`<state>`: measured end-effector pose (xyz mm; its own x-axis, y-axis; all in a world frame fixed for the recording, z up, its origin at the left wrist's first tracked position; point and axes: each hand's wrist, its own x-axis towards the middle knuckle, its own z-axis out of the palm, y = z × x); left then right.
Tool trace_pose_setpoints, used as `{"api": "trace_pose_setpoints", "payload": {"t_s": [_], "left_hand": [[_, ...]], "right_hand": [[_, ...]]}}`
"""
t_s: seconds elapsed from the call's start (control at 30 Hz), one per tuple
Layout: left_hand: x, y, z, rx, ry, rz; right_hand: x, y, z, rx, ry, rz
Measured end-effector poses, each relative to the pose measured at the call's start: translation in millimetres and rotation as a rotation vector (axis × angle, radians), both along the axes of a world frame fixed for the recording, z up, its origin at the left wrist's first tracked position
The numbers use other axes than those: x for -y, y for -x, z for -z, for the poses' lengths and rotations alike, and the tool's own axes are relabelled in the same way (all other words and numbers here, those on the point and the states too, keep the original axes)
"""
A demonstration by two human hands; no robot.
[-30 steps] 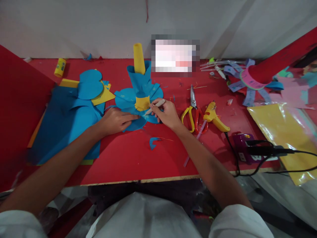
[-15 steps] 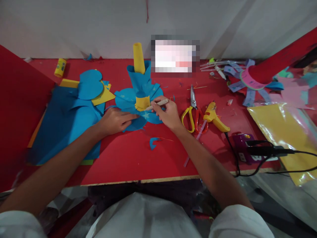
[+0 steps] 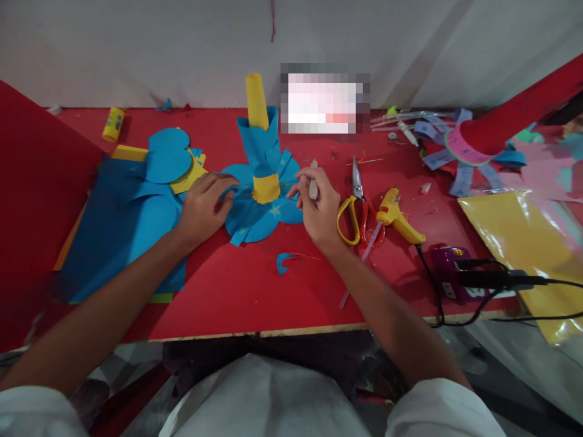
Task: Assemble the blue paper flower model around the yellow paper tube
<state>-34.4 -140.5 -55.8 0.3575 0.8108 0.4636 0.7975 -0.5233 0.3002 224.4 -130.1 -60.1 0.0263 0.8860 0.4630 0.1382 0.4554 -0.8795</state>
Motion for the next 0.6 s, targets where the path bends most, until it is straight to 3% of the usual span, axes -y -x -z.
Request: {"api": "trace_pose_setpoints", "payload": {"t_s": [0.27,0.6], "left_hand": [[0.1,-0.9,1.0,-0.057,0.11,0.137],[0.6,0.6,4.8,-0.169,0.103,0.232]], "right_hand": [[2.9,2.0,4.5,0.278,0.003,-0.055],[5.9,3.4,1.4,0.404,-0.078,-0.05]]}}
